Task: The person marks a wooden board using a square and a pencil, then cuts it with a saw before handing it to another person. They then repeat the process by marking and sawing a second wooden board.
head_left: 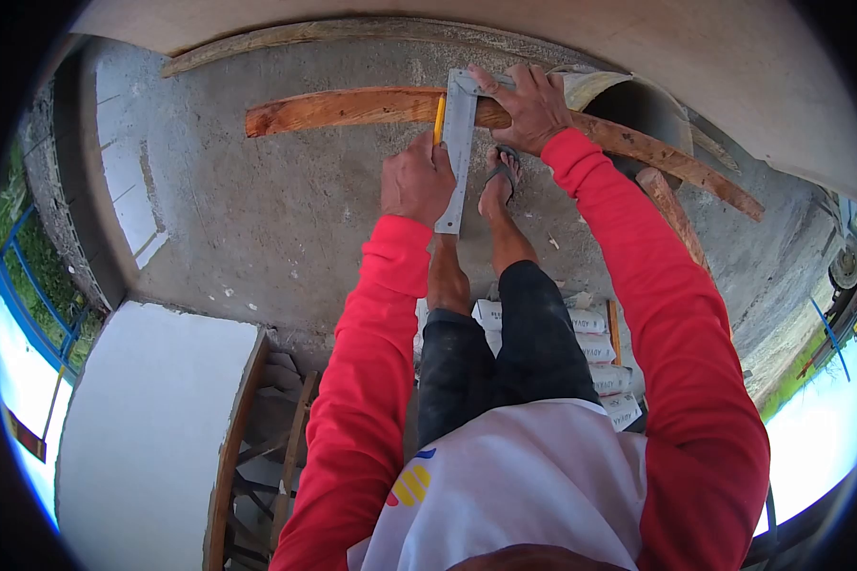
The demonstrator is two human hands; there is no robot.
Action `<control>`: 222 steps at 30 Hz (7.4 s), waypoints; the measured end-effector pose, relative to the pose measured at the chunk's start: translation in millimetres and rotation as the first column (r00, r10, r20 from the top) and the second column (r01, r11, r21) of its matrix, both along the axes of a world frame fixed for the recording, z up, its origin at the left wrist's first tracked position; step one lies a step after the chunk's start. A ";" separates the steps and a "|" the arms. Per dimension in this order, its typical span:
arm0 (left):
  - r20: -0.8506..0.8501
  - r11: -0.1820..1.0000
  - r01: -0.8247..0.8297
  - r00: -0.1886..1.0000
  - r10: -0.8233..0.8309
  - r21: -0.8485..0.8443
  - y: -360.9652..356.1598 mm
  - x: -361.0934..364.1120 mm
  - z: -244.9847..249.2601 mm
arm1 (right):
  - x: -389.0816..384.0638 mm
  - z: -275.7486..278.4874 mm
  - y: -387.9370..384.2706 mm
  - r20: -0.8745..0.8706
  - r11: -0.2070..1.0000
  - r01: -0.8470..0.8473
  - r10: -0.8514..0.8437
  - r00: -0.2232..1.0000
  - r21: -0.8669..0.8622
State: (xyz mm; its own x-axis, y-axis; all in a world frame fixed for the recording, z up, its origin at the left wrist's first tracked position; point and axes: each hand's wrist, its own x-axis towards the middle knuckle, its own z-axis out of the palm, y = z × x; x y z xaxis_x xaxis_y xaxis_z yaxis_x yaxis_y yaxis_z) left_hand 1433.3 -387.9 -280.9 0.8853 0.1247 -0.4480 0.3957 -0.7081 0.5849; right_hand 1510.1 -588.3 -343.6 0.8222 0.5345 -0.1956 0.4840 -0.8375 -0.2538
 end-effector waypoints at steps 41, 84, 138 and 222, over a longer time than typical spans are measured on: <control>-0.112 0.992 -0.055 0.993 0.042 -0.116 65.4 -89.8 33.3 | 13.8 266.3 -18.6 -0.079 0.984 -0.042 0.056 0.995 0.172; -0.091 0.908 0.366 0.930 -0.355 0.201 33.7 122.6 22.0 | 16.6 -3.1 10.0 -0.344 0.952 -0.002 0.113 0.932 0.307; 0.686 -0.499 0.517 0.684 -0.248 -0.695 -131.6 74.4 463.0 | -268.6 450.8 -19.4 0.285 0.220 0.799 -0.956 0.063 0.560; -0.004 0.911 -0.389 0.920 0.392 -0.133 -10.0 -181.6 88.4 | -291.3 284.7 -213.3 -0.856 0.898 0.128 0.346 0.385 0.420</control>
